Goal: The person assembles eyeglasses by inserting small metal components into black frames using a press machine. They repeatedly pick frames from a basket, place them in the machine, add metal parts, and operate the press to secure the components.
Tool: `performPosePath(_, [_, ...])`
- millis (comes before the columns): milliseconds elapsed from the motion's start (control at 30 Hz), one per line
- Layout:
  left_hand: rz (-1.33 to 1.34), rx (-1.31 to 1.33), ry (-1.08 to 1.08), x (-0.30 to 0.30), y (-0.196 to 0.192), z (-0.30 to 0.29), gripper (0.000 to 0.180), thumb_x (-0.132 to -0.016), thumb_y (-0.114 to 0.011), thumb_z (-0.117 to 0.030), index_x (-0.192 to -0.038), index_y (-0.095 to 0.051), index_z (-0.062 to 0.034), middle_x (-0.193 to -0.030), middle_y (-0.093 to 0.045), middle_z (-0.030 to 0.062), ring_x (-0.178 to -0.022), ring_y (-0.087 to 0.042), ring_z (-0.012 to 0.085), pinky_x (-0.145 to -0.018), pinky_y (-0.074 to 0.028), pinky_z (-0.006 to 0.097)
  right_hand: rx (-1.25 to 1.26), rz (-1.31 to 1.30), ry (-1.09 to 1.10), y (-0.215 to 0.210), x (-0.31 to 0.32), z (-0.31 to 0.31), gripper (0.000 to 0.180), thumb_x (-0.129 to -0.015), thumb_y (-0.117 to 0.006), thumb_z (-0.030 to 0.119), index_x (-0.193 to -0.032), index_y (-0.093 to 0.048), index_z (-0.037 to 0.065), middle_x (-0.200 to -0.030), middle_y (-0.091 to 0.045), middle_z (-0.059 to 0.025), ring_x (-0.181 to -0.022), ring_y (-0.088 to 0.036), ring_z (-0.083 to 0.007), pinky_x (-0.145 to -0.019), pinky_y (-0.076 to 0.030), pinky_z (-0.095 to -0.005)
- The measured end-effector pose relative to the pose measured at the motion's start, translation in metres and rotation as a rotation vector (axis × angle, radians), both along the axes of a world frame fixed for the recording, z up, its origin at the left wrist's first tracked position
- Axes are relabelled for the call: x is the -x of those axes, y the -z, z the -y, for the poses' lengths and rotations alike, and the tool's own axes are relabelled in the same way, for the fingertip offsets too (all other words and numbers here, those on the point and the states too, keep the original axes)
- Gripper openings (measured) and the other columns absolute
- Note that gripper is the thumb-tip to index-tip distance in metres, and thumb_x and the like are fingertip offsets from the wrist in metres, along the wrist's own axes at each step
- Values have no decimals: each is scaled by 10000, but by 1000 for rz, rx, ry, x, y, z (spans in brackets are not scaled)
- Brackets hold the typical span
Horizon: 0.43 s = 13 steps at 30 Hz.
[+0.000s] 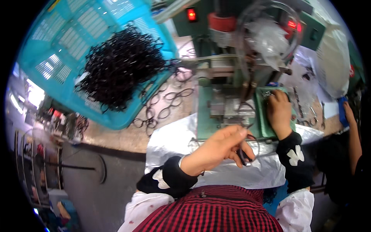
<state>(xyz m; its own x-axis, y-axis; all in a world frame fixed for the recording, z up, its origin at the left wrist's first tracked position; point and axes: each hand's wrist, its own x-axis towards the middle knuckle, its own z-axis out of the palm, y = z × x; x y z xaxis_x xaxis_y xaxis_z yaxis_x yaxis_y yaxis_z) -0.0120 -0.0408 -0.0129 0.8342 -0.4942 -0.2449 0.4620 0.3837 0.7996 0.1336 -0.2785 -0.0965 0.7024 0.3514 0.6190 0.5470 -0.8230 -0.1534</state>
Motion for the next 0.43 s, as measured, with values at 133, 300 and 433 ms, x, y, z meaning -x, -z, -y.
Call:
performPosePath(133, [428,-596,-497,56,16,-38,131,-984,-580,-52,-1076,-644,16,-999,-706,114,-882,-666,163,-772,-550,293,-394,-12,38,-6,18,12,148,-848,-673,9,-992,-691,36,-961,-679,-131,-932,-642,-317,-846,-492,-376])
performPosePath(300, [698,-1138,-1508,78,-19,-145,79,-926,-643,-23,-974,-705,-17,-971,-704,63,-883,-625,140,-818,-493,282,-538,-209,52,-11,45,17,145,-849,-654,-10,-987,-699,0,-967,-695,-122,-922,-662,-274,-840,-491,-348])
performPosePath(433, [920,-1707,-1095,54,-19,-210,132,-931,-623,0,-1016,-712,-48,-1009,-712,79,-937,-661,230,-880,-516,330,-608,-275,-73,-32,43,-8,159,-849,-649,-16,-994,-712,-6,-984,-705,-122,-939,-667,-258,-846,-488,-334])
